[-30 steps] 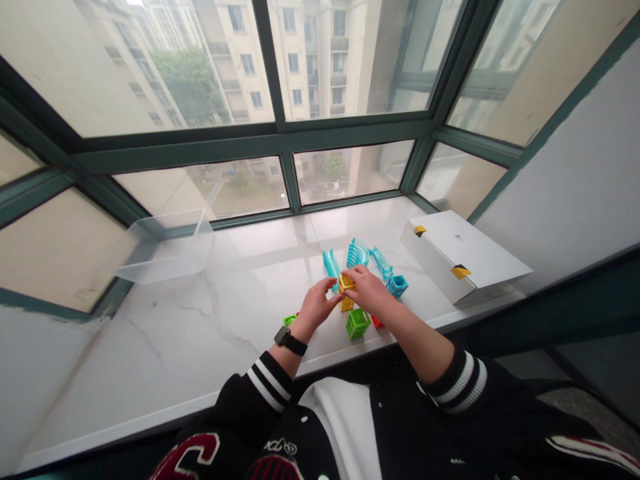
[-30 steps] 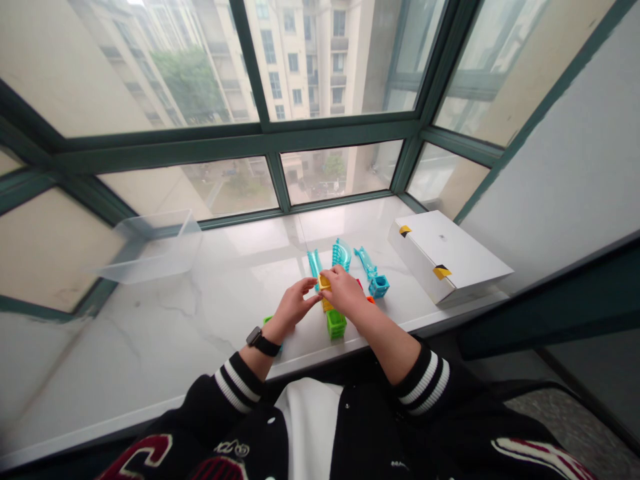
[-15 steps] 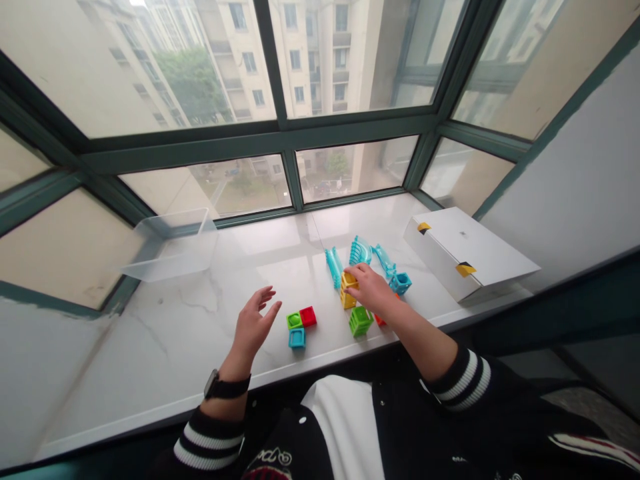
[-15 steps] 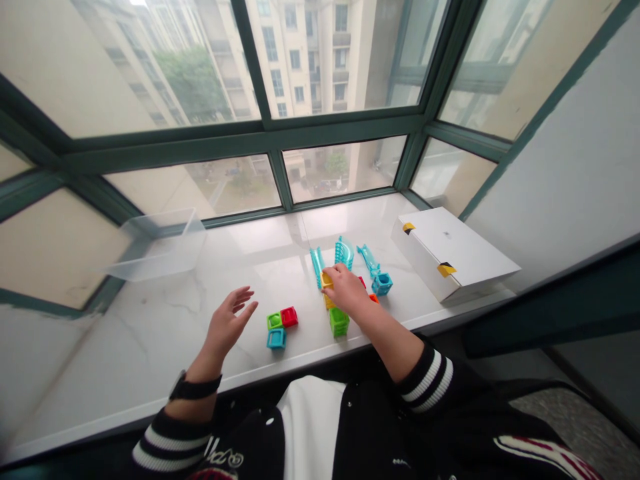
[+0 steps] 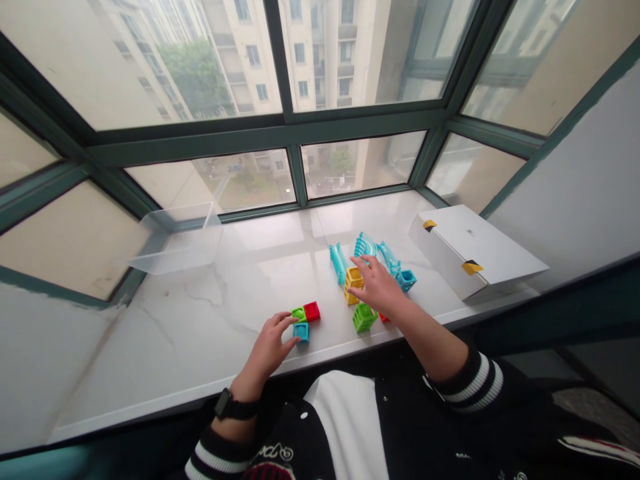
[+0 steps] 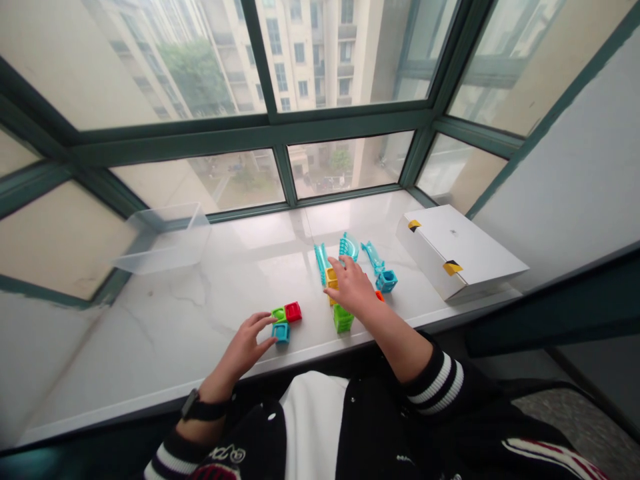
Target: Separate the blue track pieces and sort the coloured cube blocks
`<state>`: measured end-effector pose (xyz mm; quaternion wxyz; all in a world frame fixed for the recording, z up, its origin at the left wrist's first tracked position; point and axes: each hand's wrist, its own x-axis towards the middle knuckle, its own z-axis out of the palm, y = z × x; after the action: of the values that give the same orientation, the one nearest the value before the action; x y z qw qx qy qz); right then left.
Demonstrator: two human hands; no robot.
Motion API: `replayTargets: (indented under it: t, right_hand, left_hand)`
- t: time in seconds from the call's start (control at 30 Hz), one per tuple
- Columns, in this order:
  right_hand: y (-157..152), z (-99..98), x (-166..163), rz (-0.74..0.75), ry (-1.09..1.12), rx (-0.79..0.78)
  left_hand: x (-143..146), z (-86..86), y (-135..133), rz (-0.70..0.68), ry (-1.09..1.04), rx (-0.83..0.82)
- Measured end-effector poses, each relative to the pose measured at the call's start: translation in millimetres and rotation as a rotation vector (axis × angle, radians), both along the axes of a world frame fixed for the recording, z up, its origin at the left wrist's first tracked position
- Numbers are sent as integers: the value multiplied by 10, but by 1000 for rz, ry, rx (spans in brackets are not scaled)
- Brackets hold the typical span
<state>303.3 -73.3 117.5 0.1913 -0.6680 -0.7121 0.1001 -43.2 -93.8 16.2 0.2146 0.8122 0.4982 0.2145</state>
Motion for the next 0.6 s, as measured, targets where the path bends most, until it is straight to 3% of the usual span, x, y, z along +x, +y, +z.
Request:
replayTargets:
  t: [0.27, 0.6]
  right_hand:
    - [-376, 369, -228, 211, 237, 275]
    - [-475, 185, -384, 268, 342, 237]
  left_hand:
    - [135, -29, 26, -145, 129, 35]
    - [325, 39, -2, -103, 202, 20]
